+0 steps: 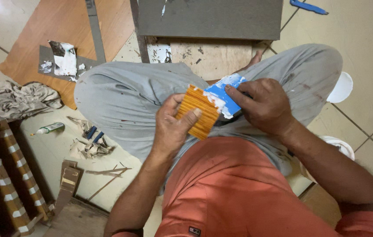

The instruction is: The person sits on the floor and uses a blue plastic scraper to apply white filler paste into the grooves of a small wooden piece. They repeatedly scrape filler from a metal sheet onto the wood, smoothing it into the grooves. Later, they spread filler onto a larger grey board.

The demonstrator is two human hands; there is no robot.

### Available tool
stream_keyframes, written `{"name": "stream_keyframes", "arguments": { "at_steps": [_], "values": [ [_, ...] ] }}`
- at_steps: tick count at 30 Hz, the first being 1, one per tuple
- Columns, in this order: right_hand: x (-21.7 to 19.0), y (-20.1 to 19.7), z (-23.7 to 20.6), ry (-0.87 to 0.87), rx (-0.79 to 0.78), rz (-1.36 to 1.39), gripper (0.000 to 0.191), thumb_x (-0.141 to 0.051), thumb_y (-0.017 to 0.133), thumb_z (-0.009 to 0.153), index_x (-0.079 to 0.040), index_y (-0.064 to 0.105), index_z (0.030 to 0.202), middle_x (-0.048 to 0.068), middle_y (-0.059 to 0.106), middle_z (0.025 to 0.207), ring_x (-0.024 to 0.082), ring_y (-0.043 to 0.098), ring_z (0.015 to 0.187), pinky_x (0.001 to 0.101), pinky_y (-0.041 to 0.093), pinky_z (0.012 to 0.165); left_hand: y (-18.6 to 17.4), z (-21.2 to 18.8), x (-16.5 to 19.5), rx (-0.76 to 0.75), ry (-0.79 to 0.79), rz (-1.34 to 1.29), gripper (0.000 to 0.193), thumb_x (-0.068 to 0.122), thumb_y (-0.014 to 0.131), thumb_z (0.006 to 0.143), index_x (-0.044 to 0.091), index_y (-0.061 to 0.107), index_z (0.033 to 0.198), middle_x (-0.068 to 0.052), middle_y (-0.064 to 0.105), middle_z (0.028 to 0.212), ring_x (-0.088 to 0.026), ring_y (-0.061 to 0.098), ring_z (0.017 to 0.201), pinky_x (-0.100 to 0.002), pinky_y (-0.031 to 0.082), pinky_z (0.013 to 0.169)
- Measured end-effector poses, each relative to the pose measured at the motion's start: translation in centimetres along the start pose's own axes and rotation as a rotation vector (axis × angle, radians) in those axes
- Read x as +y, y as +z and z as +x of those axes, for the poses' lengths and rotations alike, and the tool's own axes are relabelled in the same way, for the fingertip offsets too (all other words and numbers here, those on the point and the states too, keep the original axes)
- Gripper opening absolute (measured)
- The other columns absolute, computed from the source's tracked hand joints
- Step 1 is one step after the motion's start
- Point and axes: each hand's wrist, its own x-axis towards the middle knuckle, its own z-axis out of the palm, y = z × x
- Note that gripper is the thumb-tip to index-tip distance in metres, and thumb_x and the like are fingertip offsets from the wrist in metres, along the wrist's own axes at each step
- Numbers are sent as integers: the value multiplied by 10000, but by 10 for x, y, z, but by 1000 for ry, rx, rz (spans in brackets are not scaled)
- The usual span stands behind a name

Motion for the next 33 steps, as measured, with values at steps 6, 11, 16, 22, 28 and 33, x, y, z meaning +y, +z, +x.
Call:
{"name": "stream_keyframes", "arguments": {
  "at_steps": [6, 11, 16, 22, 28, 33],
  "values": [
    [-8, 16, -8, 130, 47, 89, 505, 31, 778, 766, -108, 715, 1247, 59, 638, 1017, 263, 582, 856, 402, 497, 764, 6, -2, -21, 46, 110, 141, 266, 84, 725, 989, -15, 608, 1206, -78, 715, 1093, -114, 671, 974, -278, 567, 893],
    [-15, 37, -19, 349, 7, 342, 379, -1, 733, 824, -73, 712, 1196, 79, 650, 1019, 267, 634, 937, 386, 523, 823, 20, -10, -24, -1, 72, 268, 241, 119, 733, 971, 2, 652, 1166, -63, 738, 1029, -113, 693, 896, -279, 597, 802],
    [-22, 53, -27, 595, 18, 755, 157, -115, 671, 1018, -26, 723, 1137, 112, 672, 1076, 230, 648, 977, 333, 526, 844, 31, -22, -19, -194, 136, 308, 212, 118, 749, 983, 24, 664, 1153, -42, 730, 1037, -106, 697, 922, -273, 591, 813],
    [-33, 48, -34, 775, -48, 847, 221, -147, 671, 981, -5, 729, 1141, 123, 699, 1072, 212, 682, 906, 309, 543, 788, 14, 7, -24, 169, 111, 159, 286, 92, 729, 960, 2, 605, 1201, -80, 708, 1087, -109, 671, 958, -279, 580, 861],
    [-41, 46, -32, 608, 34, 772, 223, -45, 634, 954, 12, 712, 1155, 148, 692, 1137, 268, 697, 1005, 354, 548, 869, 22, 16, -26, 112, 64, 451, 308, 101, 753, 938, -12, 602, 1182, -74, 721, 1043, -110, 682, 938, -269, 577, 838],
    [-42, 48, -31, 545, 20, 508, 153, -8, 691, 901, 21, 695, 1051, 153, 618, 973, 363, 629, 893, 424, 523, 787, 25, 15, -20, 67, -49, 233, 322, 101, 733, 942, -12, 578, 1201, -67, 718, 1042, -97, 680, 902, -267, 591, 802]
  ]
}}
